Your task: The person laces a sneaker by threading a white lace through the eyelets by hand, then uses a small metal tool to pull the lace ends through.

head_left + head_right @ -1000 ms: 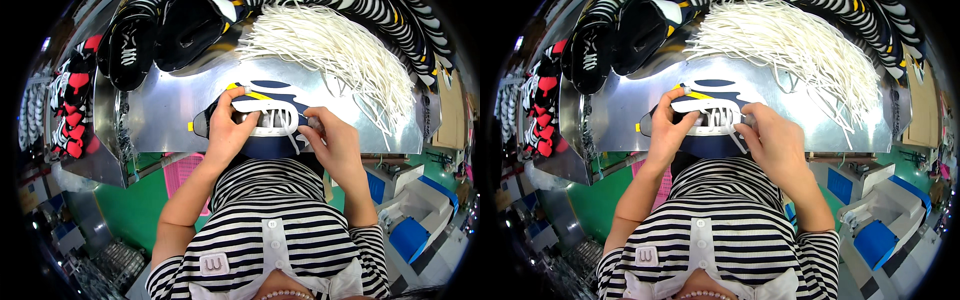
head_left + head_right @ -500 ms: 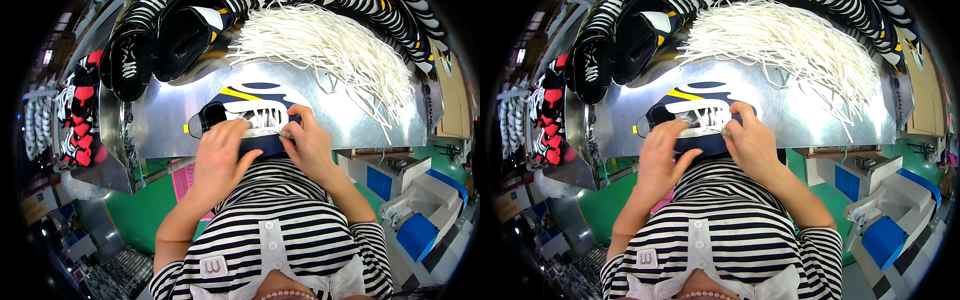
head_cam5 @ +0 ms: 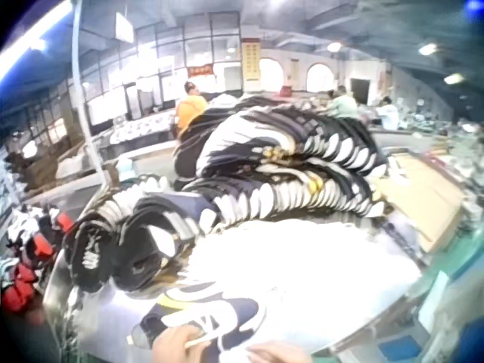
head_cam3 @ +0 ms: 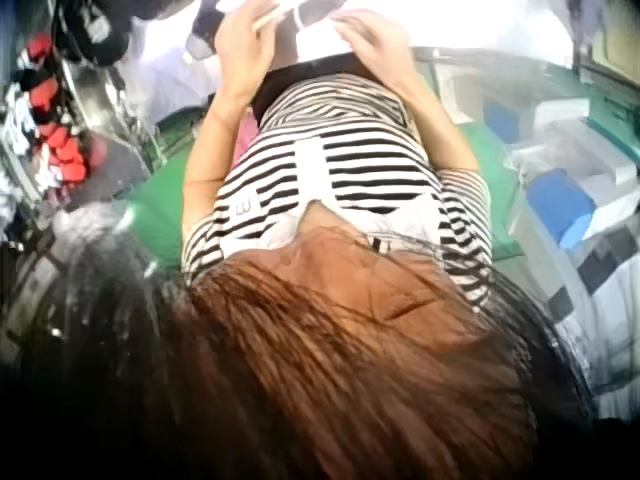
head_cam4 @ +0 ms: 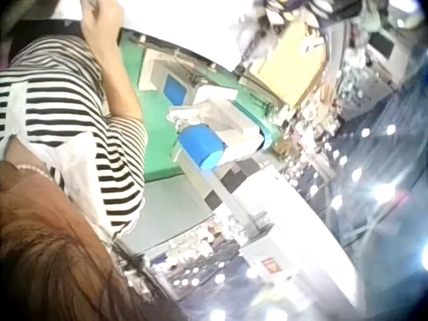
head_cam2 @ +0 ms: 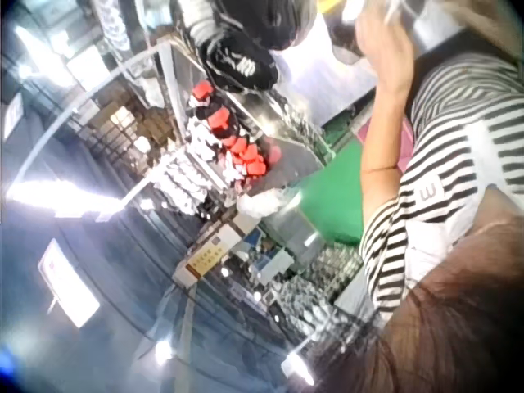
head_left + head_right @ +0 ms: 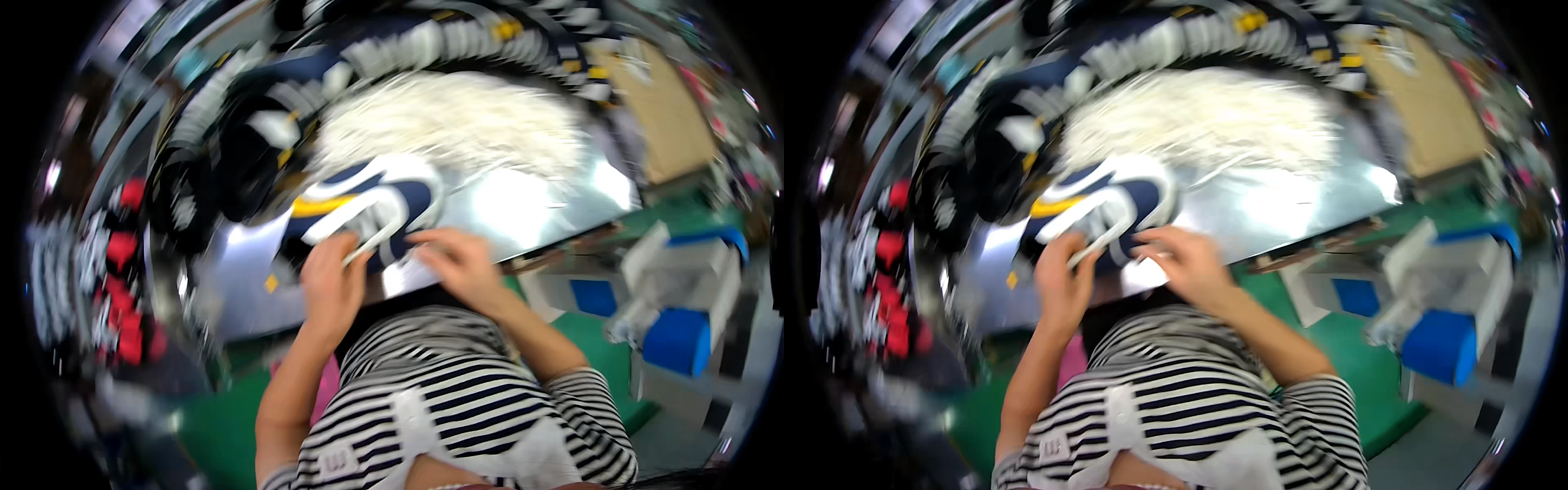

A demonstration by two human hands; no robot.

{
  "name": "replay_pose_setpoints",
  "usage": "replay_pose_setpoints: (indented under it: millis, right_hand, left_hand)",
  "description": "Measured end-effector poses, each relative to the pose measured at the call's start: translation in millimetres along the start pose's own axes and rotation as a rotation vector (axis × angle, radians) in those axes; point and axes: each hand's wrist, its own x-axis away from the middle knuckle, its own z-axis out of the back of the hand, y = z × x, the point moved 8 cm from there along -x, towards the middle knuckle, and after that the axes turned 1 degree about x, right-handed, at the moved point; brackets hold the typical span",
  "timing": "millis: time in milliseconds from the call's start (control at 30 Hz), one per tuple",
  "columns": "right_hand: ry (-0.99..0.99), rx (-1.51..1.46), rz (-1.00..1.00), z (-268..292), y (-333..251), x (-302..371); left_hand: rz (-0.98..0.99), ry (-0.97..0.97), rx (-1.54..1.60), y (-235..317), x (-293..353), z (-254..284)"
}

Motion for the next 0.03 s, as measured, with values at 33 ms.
replay_pose_setpoints:
  millis: [33]
  right_hand:
    - [-0.184,-0.109,-0.217,-17.7,10.9,-7.7]
  left_hand:
    - [-0.081,0.020,0.092,16.3,-25.1,-26.8]
